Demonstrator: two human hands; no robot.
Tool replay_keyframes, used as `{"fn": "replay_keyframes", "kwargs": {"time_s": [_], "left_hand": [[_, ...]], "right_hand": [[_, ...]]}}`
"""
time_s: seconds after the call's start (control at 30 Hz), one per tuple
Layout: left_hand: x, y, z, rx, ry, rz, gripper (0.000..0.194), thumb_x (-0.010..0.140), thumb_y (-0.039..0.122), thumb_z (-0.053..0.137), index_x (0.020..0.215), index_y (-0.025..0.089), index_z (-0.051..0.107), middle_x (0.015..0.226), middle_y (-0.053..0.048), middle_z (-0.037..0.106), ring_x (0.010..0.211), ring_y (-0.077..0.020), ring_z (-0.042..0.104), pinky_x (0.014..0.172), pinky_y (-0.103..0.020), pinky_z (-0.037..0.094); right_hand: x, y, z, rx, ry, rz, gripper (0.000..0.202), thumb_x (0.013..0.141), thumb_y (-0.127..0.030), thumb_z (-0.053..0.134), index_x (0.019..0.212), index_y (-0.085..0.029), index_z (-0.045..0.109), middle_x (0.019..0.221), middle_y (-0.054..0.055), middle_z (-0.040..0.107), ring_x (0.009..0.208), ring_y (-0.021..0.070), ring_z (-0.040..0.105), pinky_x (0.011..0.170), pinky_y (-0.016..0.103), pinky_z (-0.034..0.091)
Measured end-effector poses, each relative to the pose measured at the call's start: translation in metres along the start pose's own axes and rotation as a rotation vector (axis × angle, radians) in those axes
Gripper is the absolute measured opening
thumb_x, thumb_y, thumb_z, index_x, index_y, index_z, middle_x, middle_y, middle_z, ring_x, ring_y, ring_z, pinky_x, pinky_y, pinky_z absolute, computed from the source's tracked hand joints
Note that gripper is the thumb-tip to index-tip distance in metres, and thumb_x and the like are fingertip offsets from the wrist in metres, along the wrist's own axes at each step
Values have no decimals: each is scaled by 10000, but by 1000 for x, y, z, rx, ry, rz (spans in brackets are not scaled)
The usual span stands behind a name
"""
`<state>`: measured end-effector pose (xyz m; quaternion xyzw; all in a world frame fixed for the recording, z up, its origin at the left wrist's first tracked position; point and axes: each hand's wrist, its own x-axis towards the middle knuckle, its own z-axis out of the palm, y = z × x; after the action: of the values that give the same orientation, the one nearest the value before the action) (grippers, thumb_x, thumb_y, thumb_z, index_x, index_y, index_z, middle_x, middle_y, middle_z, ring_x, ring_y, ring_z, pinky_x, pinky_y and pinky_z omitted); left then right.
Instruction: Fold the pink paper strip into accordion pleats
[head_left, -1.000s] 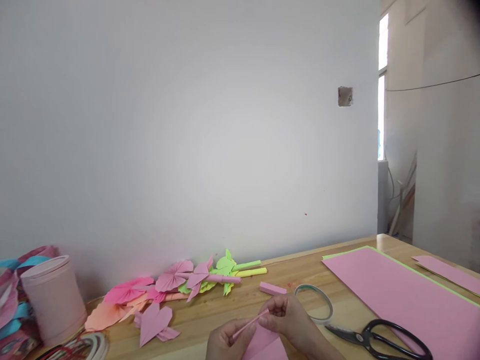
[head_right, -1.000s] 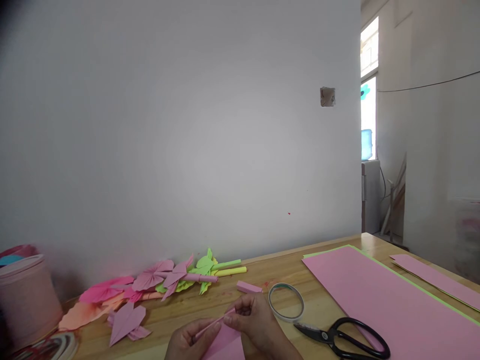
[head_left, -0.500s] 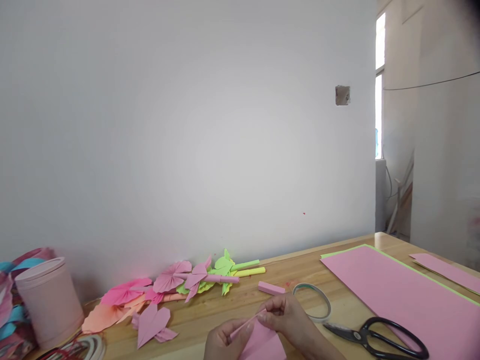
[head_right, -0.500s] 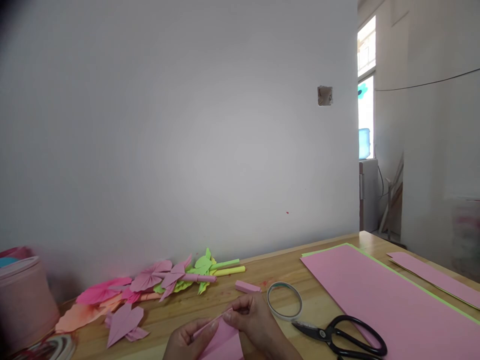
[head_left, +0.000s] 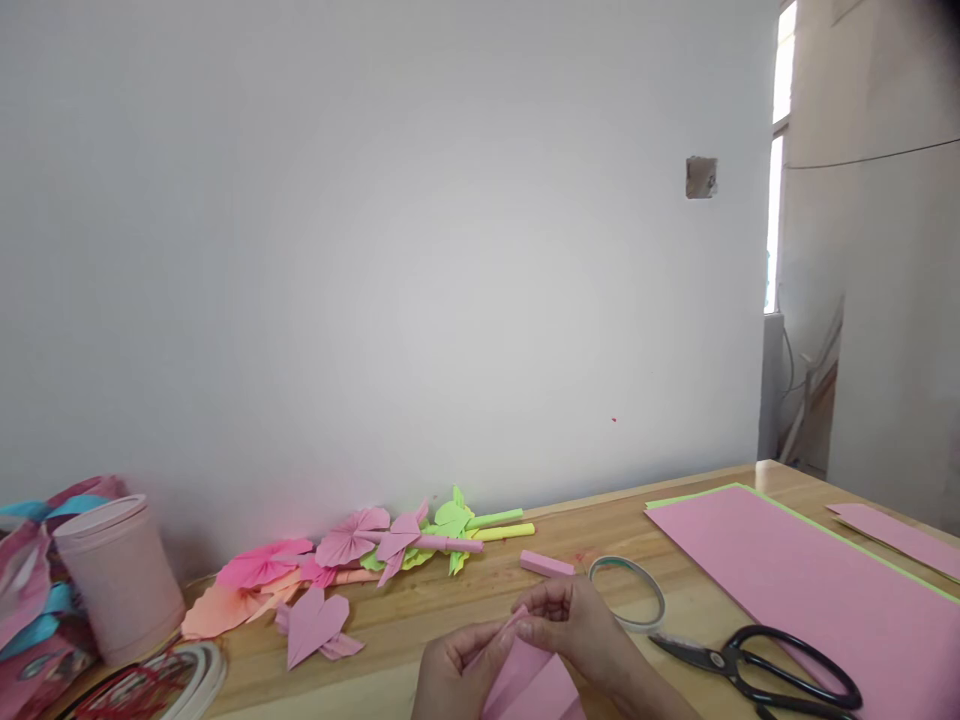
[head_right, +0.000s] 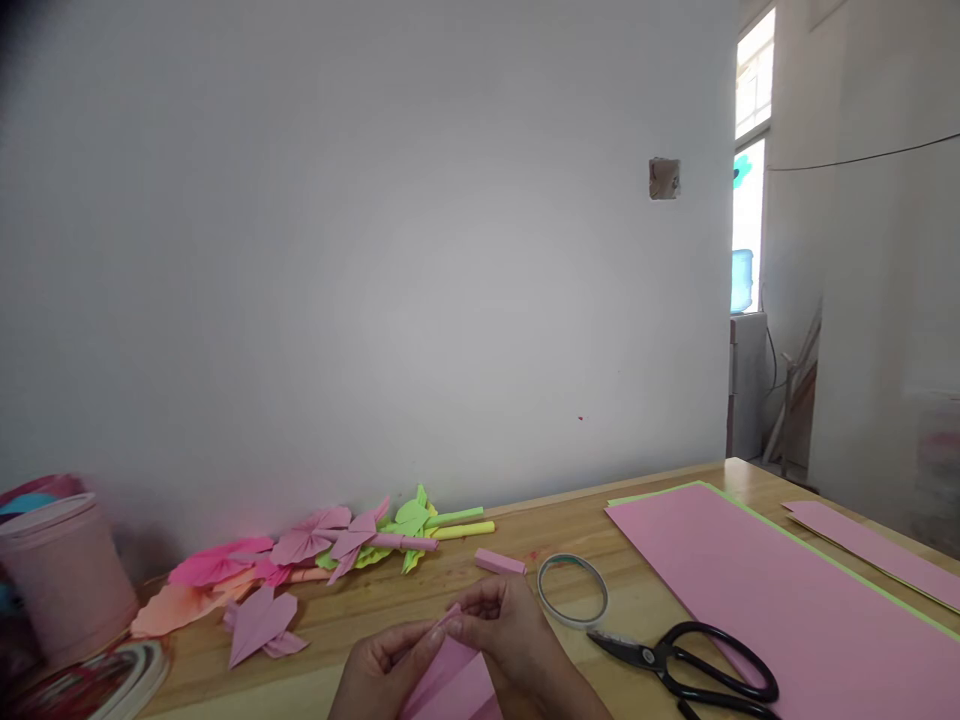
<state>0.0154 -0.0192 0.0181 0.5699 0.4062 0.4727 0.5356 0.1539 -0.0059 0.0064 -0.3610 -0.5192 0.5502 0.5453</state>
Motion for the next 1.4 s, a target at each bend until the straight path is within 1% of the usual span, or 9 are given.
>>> {"fn": "replay_keyframes", "kwargs": {"time_s": [0.1, 0.23, 0.37, 0.57, 0.67, 0.83, 1.07, 1.3, 1.4], "left_hand": [[-2, 2, 4, -124, -22, -57, 253, 591, 293, 614, 780, 136, 675, 663, -64, 712, 631, -215, 615, 624, -302, 466], [-3, 1, 6, -128, -21, -59, 236, 581, 270, 627, 755, 121, 682, 634, -58, 708, 607, -198, 609, 582, -265, 462], [0, -8, 4, -170, -17, -96, 277, 547, 289, 647, 751, 105, 681, 572, -67, 697, 526, -199, 598, 503, -274, 456], [4, -18, 3, -182, -35, -88, 312, 530, 330, 649, 737, 100, 684, 565, -80, 691, 567, -212, 593, 546, -302, 458], [3, -15, 3, -127, -27, -49, 311, 533, 347, 643, 727, 107, 687, 584, -71, 692, 583, -207, 588, 574, -295, 454], [1, -11, 2, -163, 2, -73, 286, 562, 326, 629, 733, 101, 679, 544, -54, 678, 503, -173, 573, 490, -263, 436], [2, -13, 2, -166, 20, -88, 298, 561, 334, 627, 736, 99, 679, 553, -69, 680, 527, -194, 586, 487, -276, 448], [-4, 4, 8, -116, 39, -28, 166, 578, 242, 628, 703, 155, 694, 578, -23, 696, 610, -192, 593, 540, -239, 453], [-6, 7, 9, -68, 54, -19, 162, 583, 231, 628, 712, 158, 692, 573, -16, 697, 614, -187, 596, 550, -229, 449]], "right_hand": [[1, 0, 0, -6, 13, 20, 216, 375, -231, 747, 527, -128, 634, 500, -16, 584, 447, 82, 462, 460, 207, 345], [0, 0, -3, -20, 5, 28, 178, 410, -226, 733, 511, -124, 627, 450, -32, 547, 429, 71, 431, 444, 200, 329], [2, 5, -7, -6, -46, 45, 187, 454, -260, 714, 548, -115, 640, 483, -10, 571, 449, 82, 458, 457, 207, 337], [1, 3, -5, 7, -64, 56, 177, 463, -263, 709, 552, -121, 654, 490, -12, 575, 440, 71, 439, 455, 201, 319], [-3, -7, -1, -16, -87, 59, 158, 457, -244, 712, 551, -128, 662, 470, -26, 554, 438, 68, 419, 451, 198, 305], [-8, -18, 3, -36, -42, 71, 218, 467, -327, 692, 538, -123, 658, 476, -14, 564, 446, 81, 428, 446, 206, 306], [-7, -12, 1, -26, -27, 77, 239, 489, -344, 681, 506, -112, 629, 441, -25, 536, 420, 67, 403, 418, 197, 285], [-2, -4, 1, 34, 3, 34, 224, 460, -266, 711, 619, -129, 632, 538, -8, 574, 497, 91, 467, 491, 213, 349], [-1, -2, 4, 53, 20, 20, 198, 428, -246, 724, 546, -126, 620, 494, -21, 545, 470, 80, 435, 472, 206, 323]]}}
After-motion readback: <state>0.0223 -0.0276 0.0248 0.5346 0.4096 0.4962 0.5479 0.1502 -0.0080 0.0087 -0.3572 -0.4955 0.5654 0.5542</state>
